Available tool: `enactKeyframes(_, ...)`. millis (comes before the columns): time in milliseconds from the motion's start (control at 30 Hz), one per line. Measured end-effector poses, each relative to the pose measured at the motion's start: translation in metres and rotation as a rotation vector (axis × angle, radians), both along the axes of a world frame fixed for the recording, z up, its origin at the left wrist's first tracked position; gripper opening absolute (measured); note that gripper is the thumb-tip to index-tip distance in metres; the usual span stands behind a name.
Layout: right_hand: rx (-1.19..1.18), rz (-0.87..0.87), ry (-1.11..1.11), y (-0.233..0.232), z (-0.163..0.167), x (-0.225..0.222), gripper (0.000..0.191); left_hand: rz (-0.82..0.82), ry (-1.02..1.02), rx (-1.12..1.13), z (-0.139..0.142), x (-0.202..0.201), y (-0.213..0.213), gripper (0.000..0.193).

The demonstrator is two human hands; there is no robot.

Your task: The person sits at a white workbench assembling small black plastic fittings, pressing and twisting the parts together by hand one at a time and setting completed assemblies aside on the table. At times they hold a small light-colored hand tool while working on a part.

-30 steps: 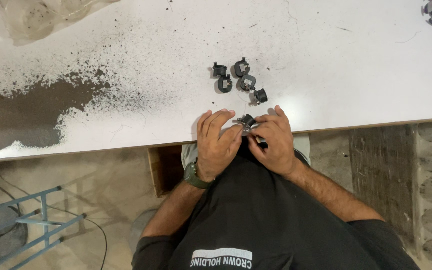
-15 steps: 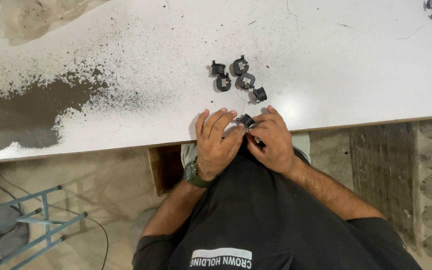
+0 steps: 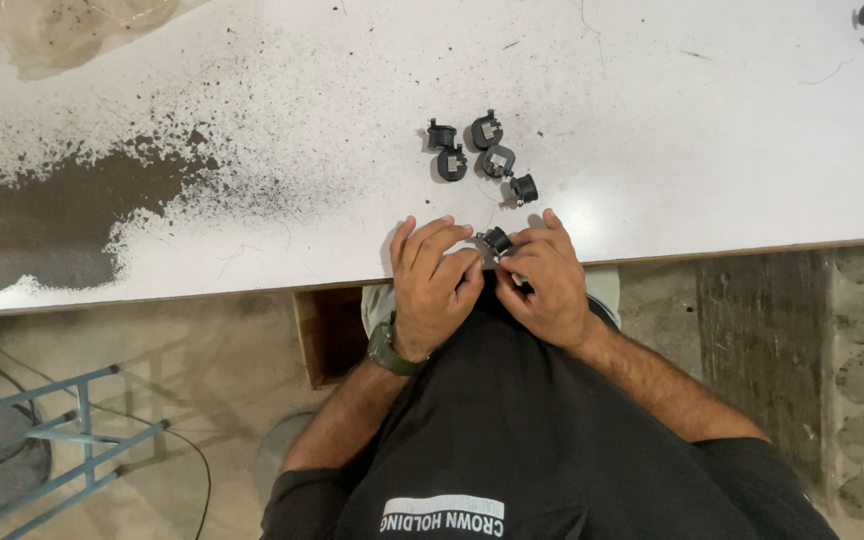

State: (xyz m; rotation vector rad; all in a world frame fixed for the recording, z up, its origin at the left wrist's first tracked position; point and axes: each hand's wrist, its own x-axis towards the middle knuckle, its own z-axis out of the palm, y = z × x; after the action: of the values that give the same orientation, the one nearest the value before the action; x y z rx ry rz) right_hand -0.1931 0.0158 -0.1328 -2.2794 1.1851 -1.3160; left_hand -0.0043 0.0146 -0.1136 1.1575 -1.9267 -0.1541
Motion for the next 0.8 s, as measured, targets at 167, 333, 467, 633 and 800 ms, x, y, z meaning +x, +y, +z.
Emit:
enactKeyframes(167, 0.002, -0.002, -0.004, 0.0, -0.0003, 0.0009, 0.031, -0.069, -0.109, -0.098, -0.0003, 0.0045, -0.0017, 0.015)
enactKeyframes(333, 0.004, 0.001, -0.001, -0.0001, -0.0003, 0.001, 0.032, -0.094, -0.142, -0.086, 0.0029, 0.0021, -0.0024, 0.014)
enactKeyframes(467, -0.001, 0.008, -0.004, -0.0002, -0.0008, 0.0009, 0.032, -0.036, -0.047, -0.035, 0.006, 0.0, -0.0023, 0.015)
enactKeyframes(633, -0.005, 0.001, -0.003, -0.0003, -0.002, 0.0004, 0.032, -0.002, -0.012, 0.091, 0.0078, -0.0013, -0.0045, 0.015)
enactKeyframes(800, 0.0, -0.012, 0.004, 0.0005, -0.0042, 0.0007, 0.032, 0.014, -0.058, 0.128, 0.009, -0.0019, -0.004, 0.014)
